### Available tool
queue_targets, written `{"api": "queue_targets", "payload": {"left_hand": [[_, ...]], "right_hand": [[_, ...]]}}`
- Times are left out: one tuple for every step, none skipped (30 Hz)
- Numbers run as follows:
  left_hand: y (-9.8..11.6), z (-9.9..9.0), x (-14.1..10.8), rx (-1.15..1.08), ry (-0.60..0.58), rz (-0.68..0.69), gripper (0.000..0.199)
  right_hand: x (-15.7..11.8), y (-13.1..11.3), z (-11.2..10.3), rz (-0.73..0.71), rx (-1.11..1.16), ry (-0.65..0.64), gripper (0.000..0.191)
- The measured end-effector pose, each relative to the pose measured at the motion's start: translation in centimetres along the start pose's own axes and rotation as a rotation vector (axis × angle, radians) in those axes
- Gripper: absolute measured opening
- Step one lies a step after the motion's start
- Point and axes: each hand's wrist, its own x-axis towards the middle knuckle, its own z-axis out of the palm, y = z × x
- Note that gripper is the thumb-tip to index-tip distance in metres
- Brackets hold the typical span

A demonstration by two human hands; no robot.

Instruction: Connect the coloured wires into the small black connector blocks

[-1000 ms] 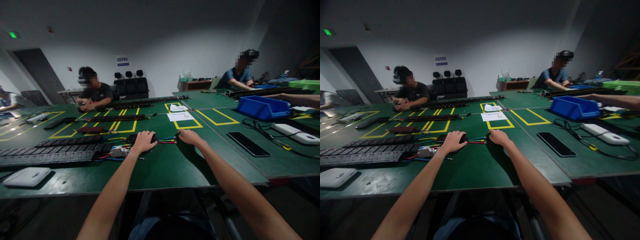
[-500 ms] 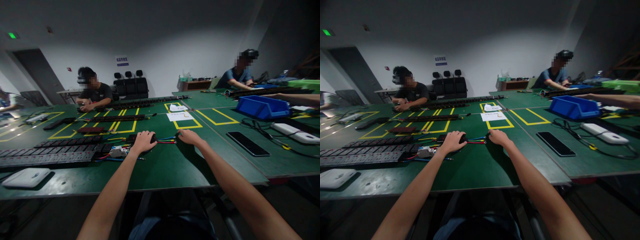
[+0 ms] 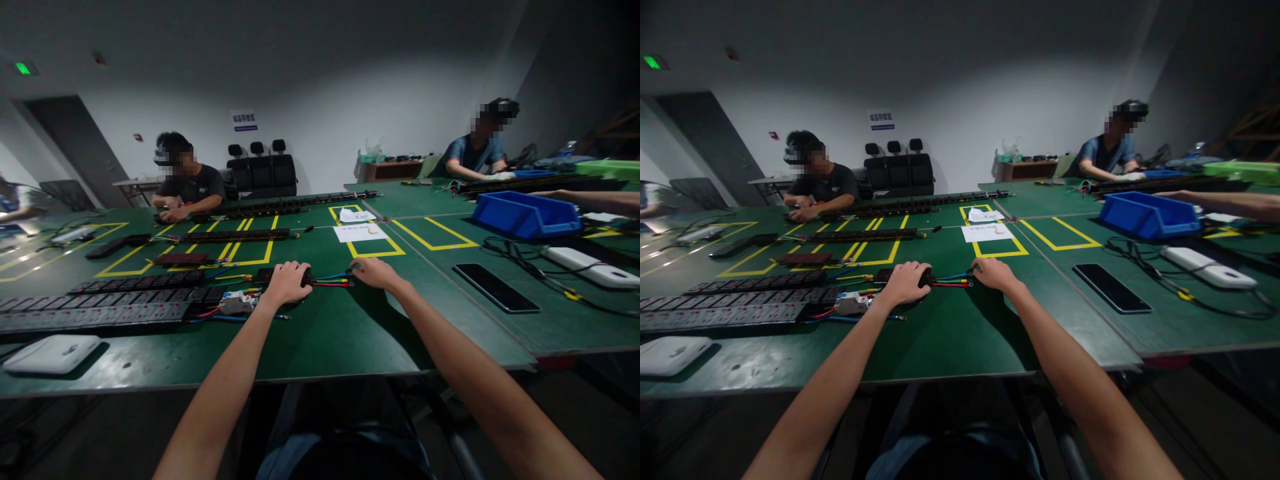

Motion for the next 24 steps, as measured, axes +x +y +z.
{"api": "queue_targets", "payload": {"left_hand": [[0.02, 0.00, 0.00, 0.000, 0.001, -0.001, 0.052], [0.04, 0.00, 0.00, 0.001, 0.000, -0.002, 0.053], [0.05, 0.00, 0.00, 0.003, 0.000, -0.006, 0.053], [0.06, 0.01, 0.00, 0.005, 0.000, -0.010, 0.052], [0.07, 0.03, 0.00, 0.008, 0.000, -0.013, 0.052], [0.07, 0.04, 0.01, 0.010, 0.001, -0.014, 0.052], [0.08, 0.05, 0.01, 0.012, 0.003, -0.013, 0.052], [0.10, 0.07, 0.02, 0.012, 0.006, -0.011, 0.052], [0.12, 0.09, 0.03, 0.009, 0.008, -0.011, 0.052], [0.15, 0.12, 0.04, 0.005, 0.009, -0.013, 0.051], [0.20, 0.15, 0.05, 0.002, 0.010, -0.020, 0.051], [0.25, 0.18, 0.07, 0.001, 0.012, -0.030, 0.051], [0.32, 0.20, 0.08, 0.001, 0.015, -0.041, 0.051], [0.39, 0.23, 0.09, 0.003, 0.017, -0.049, 0.051], [0.46, 0.25, 0.10, 0.004, 0.020, -0.055, 0.050], [0.52, 0.26, 0.11, 0.004, 0.023, -0.057, 0.049], [0.58, 0.27, 0.11, 0.003, 0.025, -0.058, 0.049], [0.64, 0.29, 0.12, 0.001, 0.025, -0.059, 0.048], [0.68, 0.30, 0.12, -0.001, 0.023, -0.062, 0.048], [0.72, 0.32, 0.13, -0.003, 0.020, -0.067, 0.047], [0.75, 0.34, 0.14, -0.003, 0.019, -0.072, 0.047], [0.78, 0.35, 0.15, -0.004, 0.018, -0.077, 0.047], [0.80, 0.37, 0.17, -0.004, 0.020, -0.080, 0.047], [0.82, 0.37, 0.18, -0.006, 0.022, -0.082, 0.047]], "right_hand": [[-0.03, -0.11, 0.00, -0.009, 0.004, 0.001, 0.035], [-0.06, -0.20, 0.01, -0.019, 0.007, -0.001, 0.034], [-0.10, -0.27, 0.04, -0.029, 0.009, -0.005, 0.033], [-0.13, -0.31, 0.08, -0.037, 0.010, -0.009, 0.033], [-0.15, -0.33, 0.13, -0.044, 0.010, -0.013, 0.033], [-0.16, -0.33, 0.17, -0.048, 0.011, -0.015, 0.034], [-0.16, -0.31, 0.21, -0.050, 0.011, -0.016, 0.034], [-0.16, -0.28, 0.25, -0.051, 0.011, -0.018, 0.035], [-0.15, -0.26, 0.26, -0.051, 0.011, -0.020, 0.035], [-0.13, -0.24, 0.27, -0.052, 0.009, -0.021, 0.034], [-0.12, -0.22, 0.27, -0.054, 0.007, -0.022, 0.034], [-0.11, -0.21, 0.25, -0.055, 0.005, -0.024, 0.034], [-0.11, -0.21, 0.23, -0.056, 0.005, -0.025, 0.034], [-0.11, -0.22, 0.21, -0.057, 0.006, -0.027, 0.034], [-0.13, -0.24, 0.18, -0.057, 0.008, -0.029, 0.034], [-0.14, -0.25, 0.16, -0.057, 0.010, -0.033, 0.034], [-0.16, -0.28, 0.13, -0.057, 0.013, -0.036, 0.034], [-0.18, -0.30, 0.11, -0.058, 0.017, -0.040, 0.034], [-0.20, -0.33, 0.09, -0.058, 0.020, -0.041, 0.034], [-0.22, -0.35, 0.08, -0.057, 0.023, -0.042, 0.034], [-0.23, -0.37, 0.07, -0.056, 0.024, -0.043, 0.035], [-0.23, -0.38, 0.06, -0.054, 0.025, -0.044, 0.035], [-0.24, -0.38, 0.06, -0.053, 0.026, -0.046, 0.036], [-0.23, -0.38, 0.05, -0.053, 0.028, -0.048, 0.037]]}}
